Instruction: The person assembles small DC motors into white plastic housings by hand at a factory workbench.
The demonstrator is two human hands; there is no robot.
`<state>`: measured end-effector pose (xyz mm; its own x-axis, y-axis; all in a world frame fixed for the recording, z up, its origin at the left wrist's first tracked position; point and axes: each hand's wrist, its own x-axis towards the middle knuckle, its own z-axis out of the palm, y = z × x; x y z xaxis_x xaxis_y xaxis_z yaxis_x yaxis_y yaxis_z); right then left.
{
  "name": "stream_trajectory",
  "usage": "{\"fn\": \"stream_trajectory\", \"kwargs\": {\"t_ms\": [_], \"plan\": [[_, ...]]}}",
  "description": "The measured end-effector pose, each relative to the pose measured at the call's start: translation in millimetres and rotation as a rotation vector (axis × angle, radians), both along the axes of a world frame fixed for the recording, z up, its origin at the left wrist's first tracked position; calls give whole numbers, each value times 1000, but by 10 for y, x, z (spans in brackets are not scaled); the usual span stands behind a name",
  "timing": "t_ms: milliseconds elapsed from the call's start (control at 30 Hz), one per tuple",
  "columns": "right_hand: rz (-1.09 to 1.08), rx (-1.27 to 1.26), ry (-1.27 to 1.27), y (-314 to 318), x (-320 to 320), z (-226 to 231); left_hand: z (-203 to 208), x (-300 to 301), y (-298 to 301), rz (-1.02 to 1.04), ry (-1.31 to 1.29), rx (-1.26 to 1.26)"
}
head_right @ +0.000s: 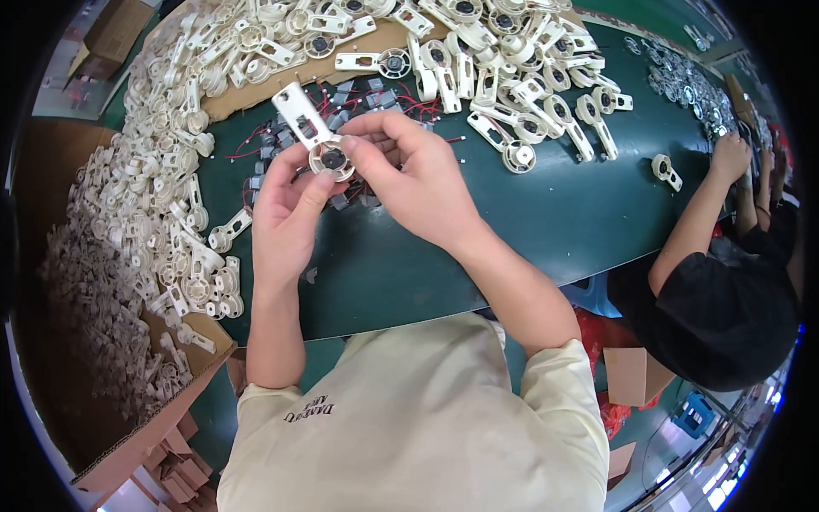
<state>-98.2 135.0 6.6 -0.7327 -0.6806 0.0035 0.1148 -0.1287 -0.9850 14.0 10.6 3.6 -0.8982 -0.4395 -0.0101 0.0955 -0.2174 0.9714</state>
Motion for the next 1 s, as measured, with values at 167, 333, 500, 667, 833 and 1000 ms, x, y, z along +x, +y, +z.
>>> {"fn": "stream_trajectory", "kwargs": {"t_ms": [167, 333, 500, 667, 833, 1000], "plan": [[96, -118, -110, -22, 47, -31, -19, -31, 93, 39, 48, 25], [106, -139, -200, -34, 67, 9, -68, -47, 136, 69, 71, -101], [54, -82, -114, -43, 103, -118, -142, -23, 168, 93, 27, -363], [137, -84, -185, -14, 62, -21, -35, -33, 130, 84, 52, -24], [131, -129, -66, 12, 51, -88, 1, -5, 101, 37, 64, -21], [155, -106, -18, -20, 129, -128, -95, 13, 94, 113, 56, -233]]}}
